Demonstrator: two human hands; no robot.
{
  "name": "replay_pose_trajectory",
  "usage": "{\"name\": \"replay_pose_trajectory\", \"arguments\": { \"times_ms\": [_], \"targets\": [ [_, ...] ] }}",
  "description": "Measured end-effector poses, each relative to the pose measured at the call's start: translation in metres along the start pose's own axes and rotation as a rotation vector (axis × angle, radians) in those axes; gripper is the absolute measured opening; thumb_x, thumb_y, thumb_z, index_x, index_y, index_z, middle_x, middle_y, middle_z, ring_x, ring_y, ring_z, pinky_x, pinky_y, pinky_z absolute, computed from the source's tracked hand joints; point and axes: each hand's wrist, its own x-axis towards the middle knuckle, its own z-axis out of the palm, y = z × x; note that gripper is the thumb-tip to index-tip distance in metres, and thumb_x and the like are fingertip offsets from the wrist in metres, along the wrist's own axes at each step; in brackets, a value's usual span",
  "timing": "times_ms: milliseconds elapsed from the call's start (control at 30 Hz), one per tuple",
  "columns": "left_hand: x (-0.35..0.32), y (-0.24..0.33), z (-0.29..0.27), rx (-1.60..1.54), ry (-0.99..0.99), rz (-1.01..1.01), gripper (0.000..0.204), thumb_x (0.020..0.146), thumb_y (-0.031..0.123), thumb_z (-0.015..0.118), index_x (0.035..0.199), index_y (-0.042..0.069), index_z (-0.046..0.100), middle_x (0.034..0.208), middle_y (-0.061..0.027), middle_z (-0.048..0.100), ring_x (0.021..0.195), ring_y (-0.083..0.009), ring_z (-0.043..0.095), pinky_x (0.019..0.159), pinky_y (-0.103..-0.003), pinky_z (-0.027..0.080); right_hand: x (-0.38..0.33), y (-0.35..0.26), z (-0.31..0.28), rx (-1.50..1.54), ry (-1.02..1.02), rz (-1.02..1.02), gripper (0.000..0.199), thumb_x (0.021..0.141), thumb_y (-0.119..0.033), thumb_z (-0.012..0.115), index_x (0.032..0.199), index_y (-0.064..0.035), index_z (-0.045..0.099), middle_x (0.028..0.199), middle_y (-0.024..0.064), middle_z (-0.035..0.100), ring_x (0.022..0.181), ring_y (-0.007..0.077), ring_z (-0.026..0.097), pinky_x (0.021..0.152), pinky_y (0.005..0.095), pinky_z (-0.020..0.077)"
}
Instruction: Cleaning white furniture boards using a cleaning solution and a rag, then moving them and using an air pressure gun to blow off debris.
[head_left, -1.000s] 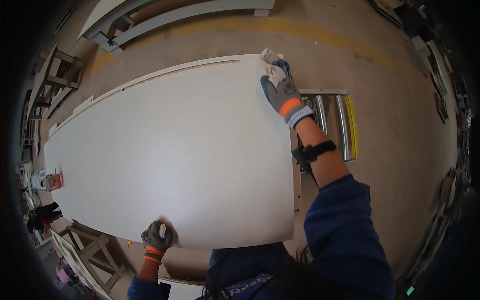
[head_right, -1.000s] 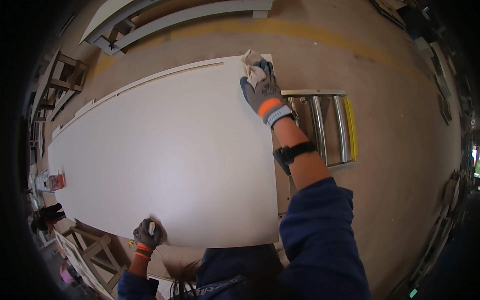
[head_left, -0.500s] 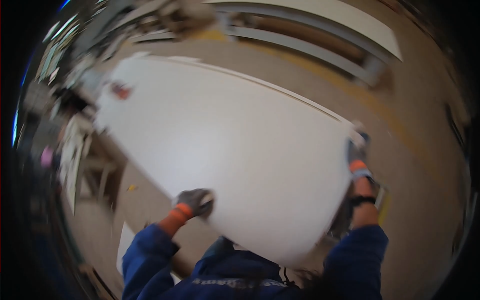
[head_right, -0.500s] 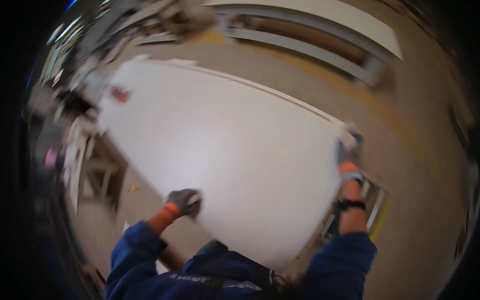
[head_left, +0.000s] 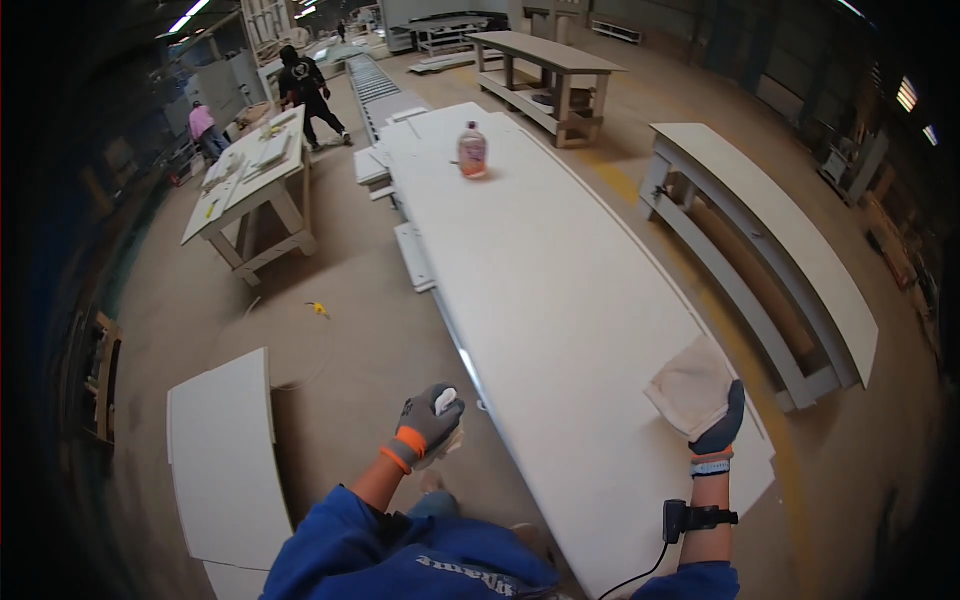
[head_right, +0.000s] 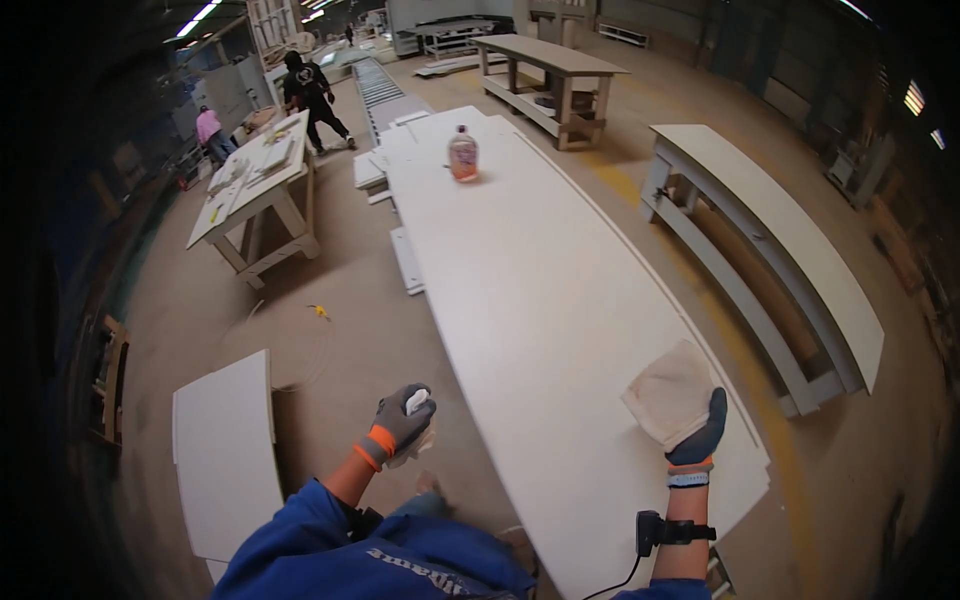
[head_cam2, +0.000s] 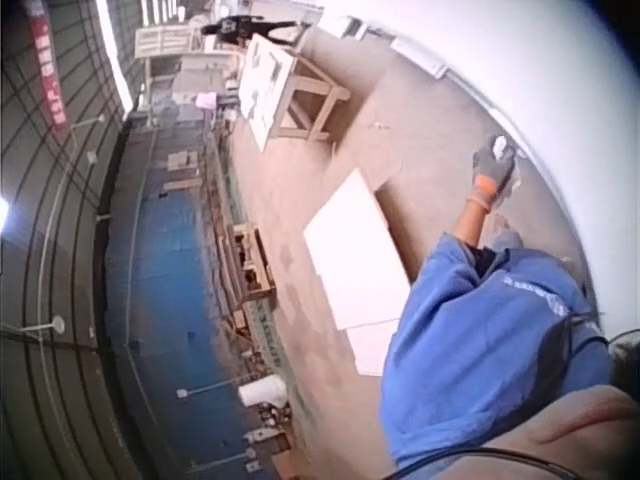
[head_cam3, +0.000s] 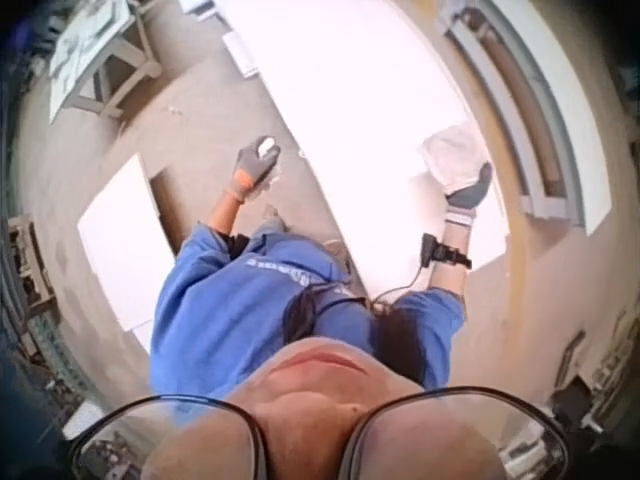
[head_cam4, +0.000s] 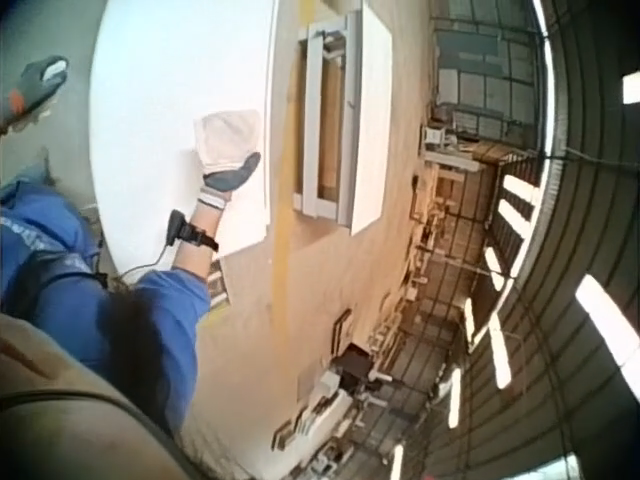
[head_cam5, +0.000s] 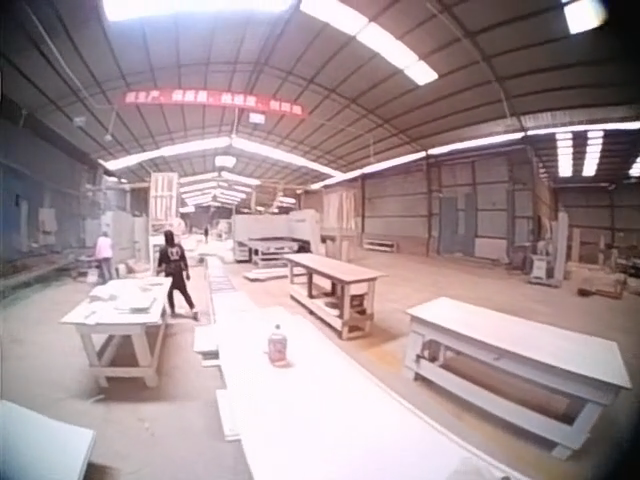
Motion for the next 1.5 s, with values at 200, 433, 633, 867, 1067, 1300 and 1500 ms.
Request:
{"name": "replay_pose_trajectory", "arguments": {
  "times_ms": [200,433,633,867,1067,1300,1500],
  "targets": [
    [0.009,-0.099,-0.106,-0.2,0.151,0.006,0.041,0.076,0.015,0.067,0.114,0.002,0.061,0.107,-0.0118,0.066,0.102,-0.021,0.063,0.091,-0.032,0.048,0.054,0.159,0.103,0.193,-0.094,0.21,0.064,0.093,-0.044,0.039,0.143,-0.0055,0.034,0.139,0.0151,0.046,0.126,0.0356,0.045,0.108,0.0521,0.0312],
    [0.009,-0.139,-0.185,-0.362,0.221,-0.192,0.029,0.076,0.006,0.062,0.105,0.002,0.063,0.084,-0.0051,0.065,0.076,-0.0125,0.06,0.074,-0.028,0.05,0.11,0.289,0.137,0.252,0.07,0.305,0.059,0.094,-0.044,0.04,0.136,-0.0026,0.044,0.135,0.0161,0.05,0.121,0.0331,0.05,0.105,0.0456,0.0381],
    [0.093,-0.164,-0.196,-0.35,0.261,-0.281,0.026,0.076,0.012,0.067,0.1,0.002,0.065,0.082,-0.0048,0.065,0.076,-0.0122,0.06,0.073,-0.028,0.05,0.191,0.314,0.155,0.152,0.179,0.273,0.056,0.095,-0.04,0.042,0.135,-0.0009,0.044,0.134,0.0163,0.051,0.121,0.033,0.051,0.104,0.0461,0.0391],
    [0.253,-0.119,-0.224,-0.248,0.267,-0.116,0.022,0.078,0.016,0.07,0.095,0.003,0.066,0.082,-0.0059,0.066,0.075,-0.0116,0.061,0.072,-0.028,0.05,0.314,0.319,0.156,0.175,0.16,0.191,0.058,0.094,-0.043,0.043,0.136,-0.0025,0.044,0.135,0.0154,0.05,0.121,0.0324,0.05,0.103,0.0478,0.0399],
    [0.335,-0.102,-0.245,-0.14,0.301,-0.062,0.025,0.078,0.013,0.068,0.101,0.001,0.064,0.09,-0.0079,0.067,0.082,-0.0152,0.063,0.076,-0.029,0.051,0.357,0.328,0.166,0.218,0.148,0.223,0.066,0.092,-0.05,0.044,0.136,-0.0002,0.043,0.137,0.0158,0.048,0.123,0.0312,0.048,0.106,0.0453,0.0371],
    [0.401,-0.1,-0.267,-0.019,0.075,0.025,0.038,0.075,0.021,0.069,0.107,0.003,0.064,0.097,-0.0152,0.068,0.09,-0.0228,0.066,0.082,-0.033,0.051,0.38,0.331,0.159,0.279,-0.057,0.176,0.065,0.093,-0.048,0.043,0.142,-0.0072,0.035,0.145,0.0132,0.039,0.132,0.031,0.038,0.11,0.0477,0.0304],
    [0.461,-0.131,-0.319,-0.068,0.048,0.092,0.033,0.074,0.017,0.069,0.105,0.004,0.065,0.094,-0.0136,0.069,0.084,-0.0215,0.067,0.079,-0.032,0.052,0.437,0.355,0.122,-0.676,0.602,-0.334,0.059,0.095,-0.037,0.046,0.142,-0.0029,0.034,0.139,0.0122,0.046,0.128,0.026,0.044,0.108,0.0374,0.0327]
  ]
}}
